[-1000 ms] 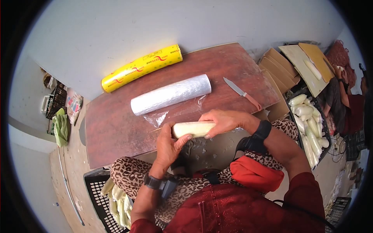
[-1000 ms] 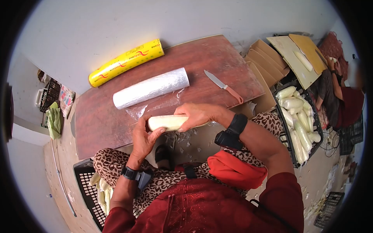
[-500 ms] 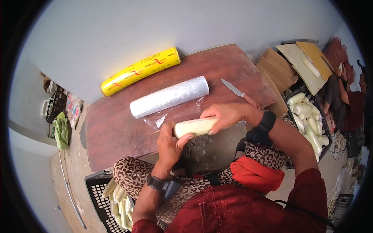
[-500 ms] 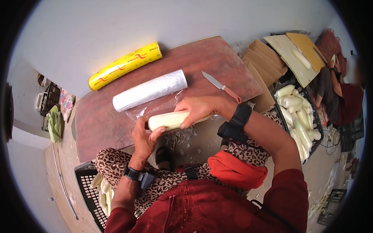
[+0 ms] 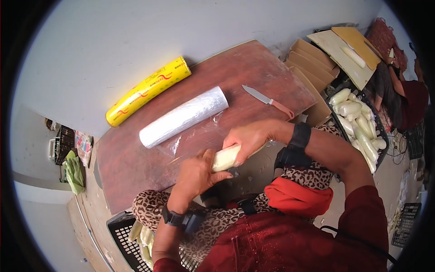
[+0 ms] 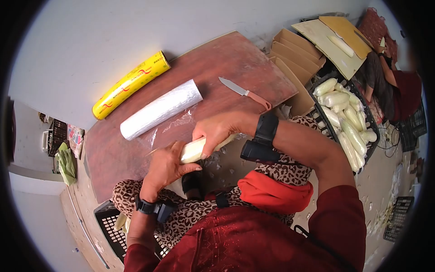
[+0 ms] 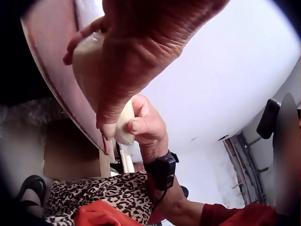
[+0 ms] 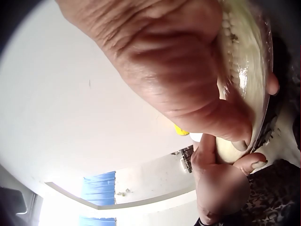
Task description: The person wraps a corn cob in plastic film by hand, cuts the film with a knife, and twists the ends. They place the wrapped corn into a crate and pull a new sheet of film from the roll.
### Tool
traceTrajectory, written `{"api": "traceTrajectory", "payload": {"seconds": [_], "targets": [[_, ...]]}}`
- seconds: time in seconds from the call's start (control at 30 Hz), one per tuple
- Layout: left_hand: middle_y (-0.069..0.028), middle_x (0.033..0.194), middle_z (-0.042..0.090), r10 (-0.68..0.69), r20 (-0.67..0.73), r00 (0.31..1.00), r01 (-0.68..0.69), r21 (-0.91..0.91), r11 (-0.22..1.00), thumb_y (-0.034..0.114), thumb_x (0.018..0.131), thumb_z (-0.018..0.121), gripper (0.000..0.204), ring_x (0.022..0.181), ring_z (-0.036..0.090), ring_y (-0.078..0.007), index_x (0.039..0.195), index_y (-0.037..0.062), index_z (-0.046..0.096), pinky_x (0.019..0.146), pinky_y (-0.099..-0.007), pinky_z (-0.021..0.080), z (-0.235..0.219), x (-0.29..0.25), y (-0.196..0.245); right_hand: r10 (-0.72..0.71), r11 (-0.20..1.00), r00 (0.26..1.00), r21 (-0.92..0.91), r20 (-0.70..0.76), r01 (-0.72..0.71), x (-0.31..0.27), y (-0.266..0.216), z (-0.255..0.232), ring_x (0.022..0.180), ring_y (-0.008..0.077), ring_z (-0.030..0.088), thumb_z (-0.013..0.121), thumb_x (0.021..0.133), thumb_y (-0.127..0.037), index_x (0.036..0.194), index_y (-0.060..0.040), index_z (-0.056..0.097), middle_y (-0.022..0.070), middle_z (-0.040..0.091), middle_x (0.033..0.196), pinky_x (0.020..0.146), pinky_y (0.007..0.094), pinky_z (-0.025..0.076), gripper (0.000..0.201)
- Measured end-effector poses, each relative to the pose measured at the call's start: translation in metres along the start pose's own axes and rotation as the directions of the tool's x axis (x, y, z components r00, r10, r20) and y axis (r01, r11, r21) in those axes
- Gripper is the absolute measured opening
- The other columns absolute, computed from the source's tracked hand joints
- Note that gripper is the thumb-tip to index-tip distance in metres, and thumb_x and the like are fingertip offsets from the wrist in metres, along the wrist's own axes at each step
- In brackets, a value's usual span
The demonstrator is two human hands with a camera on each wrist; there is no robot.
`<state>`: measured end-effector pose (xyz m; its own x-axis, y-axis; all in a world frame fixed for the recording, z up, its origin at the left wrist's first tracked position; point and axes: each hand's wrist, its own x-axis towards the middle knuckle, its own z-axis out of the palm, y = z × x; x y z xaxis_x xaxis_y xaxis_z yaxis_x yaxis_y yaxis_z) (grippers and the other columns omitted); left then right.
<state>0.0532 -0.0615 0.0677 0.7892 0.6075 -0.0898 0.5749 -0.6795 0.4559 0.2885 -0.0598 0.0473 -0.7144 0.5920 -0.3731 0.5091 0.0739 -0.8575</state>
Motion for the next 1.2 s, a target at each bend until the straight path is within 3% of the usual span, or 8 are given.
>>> {"api": "traceTrajectory", "payload": {"seconds": [0.2,0.3,0.43,0.5,0.6,0.8,0.9,1.2], "targets": [[-0.0248,0.087,0.066,0.045,0.129,0.991,-0.021,-0.185,0.982,0.041,0.07,0.081,0.061,0.084,0.065,-0.0426,0.109,-0.0003,0.059,0.072,-0.0469,0.051,0.008,0.012,-0.001,0.1,0.993,0.99,-0.079,0.095,-0.092,0.012,-0.007,0.01,0.078,0.0193,0.065,0.076,0.072,-0.027,0.098,0.0056,0.064,0.0172,0.069,0.09,0.067,0.0346,0.048,0.044],[-0.0245,0.086,0.067,0.038,0.119,0.992,-0.006,-0.259,0.966,0.038,0.072,0.08,0.058,0.084,0.065,-0.0417,0.109,-0.0005,0.06,0.072,-0.0453,0.051,0.013,0.011,-0.009,0.085,0.994,0.99,-0.081,0.114,-0.076,0.017,-0.004,0.007,0.082,0.02,0.065,0.076,0.072,-0.03,0.106,0.0067,0.062,0.0177,0.069,0.093,0.07,0.0335,0.05,0.052],[-0.0239,0.087,0.067,-0.057,0.184,0.981,0.119,-0.349,0.929,0.033,0.072,0.08,0.055,0.084,0.067,-0.0388,0.111,-0.0007,0.061,0.073,-0.0409,0.051,0.008,0.0,-0.014,0.048,0.999,0.993,0.004,-0.105,-0.048,0.003,-0.003,-0.008,0.088,0.0174,0.064,0.074,0.08,-0.027,0.119,0.0056,0.056,0.015,0.067,0.104,0.075,0.029,0.051,0.055],[-0.0232,0.088,0.067,-0.03,0.129,0.991,0.084,-0.438,0.895,0.031,0.072,0.081,0.054,0.083,0.068,-0.0344,0.111,-0.0012,0.062,0.073,-0.0383,0.051,0.012,-0.007,-0.023,0.059,0.989,0.974,0.147,-0.218,-0.027,-0.014,-0.006,-0.018,0.091,0.0153,0.063,0.072,0.083,-0.024,0.124,0.0037,0.053,0.0126,0.065,0.108,0.077,0.0269,0.052,0.053],[-0.0137,0.091,0.068,-0.047,0.105,0.993,0.097,-0.537,0.838,0.03,0.074,0.082,0.056,0.082,0.064,-0.022,0.115,-0.0021,0.061,0.075,-0.0331,0.051,0.016,-0.011,-0.032,0.032,0.961,0.906,0.263,-0.422,0.089,-0.032,-0.002,-0.022,0.085,0.0133,0.061,0.071,0.085,-0.029,0.121,0.0062,0.054,0.0054,0.067,0.088,0.07,0.0254,0.049,0.053],[-0.0044,0.094,0.067,-0.13,0.167,0.977,0.211,-0.709,0.673,0.022,0.078,0.081,0.05,0.082,0.061,-0.0118,0.117,-0.0019,0.061,0.076,-0.0269,0.05,0.02,-0.011,-0.038,0.174,0.94,0.881,0.342,-0.44,-0.015,-0.043,-0.002,-0.022,0.07,0.0081,0.059,0.069,0.087,-0.019,0.109,0.0,0.059,0.0026,0.065,0.082,0.06,0.0221,0.047,0.031],[-0.004,0.093,0.066,-0.141,0.195,0.971,0.24,-0.749,0.618,0.02,0.078,0.08,0.048,0.081,0.06,-0.01,0.116,-0.0017,0.061,0.074,-0.0252,0.05,0.019,-0.009,-0.036,0.093,0.911,0.834,0.384,-0.544,0.149,-0.041,0.009,-0.023,0.064,0.0046,0.057,0.065,0.087,-0.009,0.098,-0.0023,0.061,-0.0004,0.061,0.077,0.055,0.0191,0.044,0.013],[-0.0047,0.094,0.066,-0.134,0.234,0.963,0.27,-0.844,0.463,0.021,0.079,0.079,0.044,0.084,0.061,-0.011,0.113,-0.0017,0.062,0.075,-0.0262,0.05,0.012,-0.01,-0.026,0.165,0.832,0.735,0.493,-0.658,0.254,-0.049,0.007,-0.029,0.063,0.0047,0.055,0.064,0.089,-0.007,0.09,-0.0022,0.06,-0.0001,0.06,0.076,0.055,0.0187,0.043,0.006]]}}
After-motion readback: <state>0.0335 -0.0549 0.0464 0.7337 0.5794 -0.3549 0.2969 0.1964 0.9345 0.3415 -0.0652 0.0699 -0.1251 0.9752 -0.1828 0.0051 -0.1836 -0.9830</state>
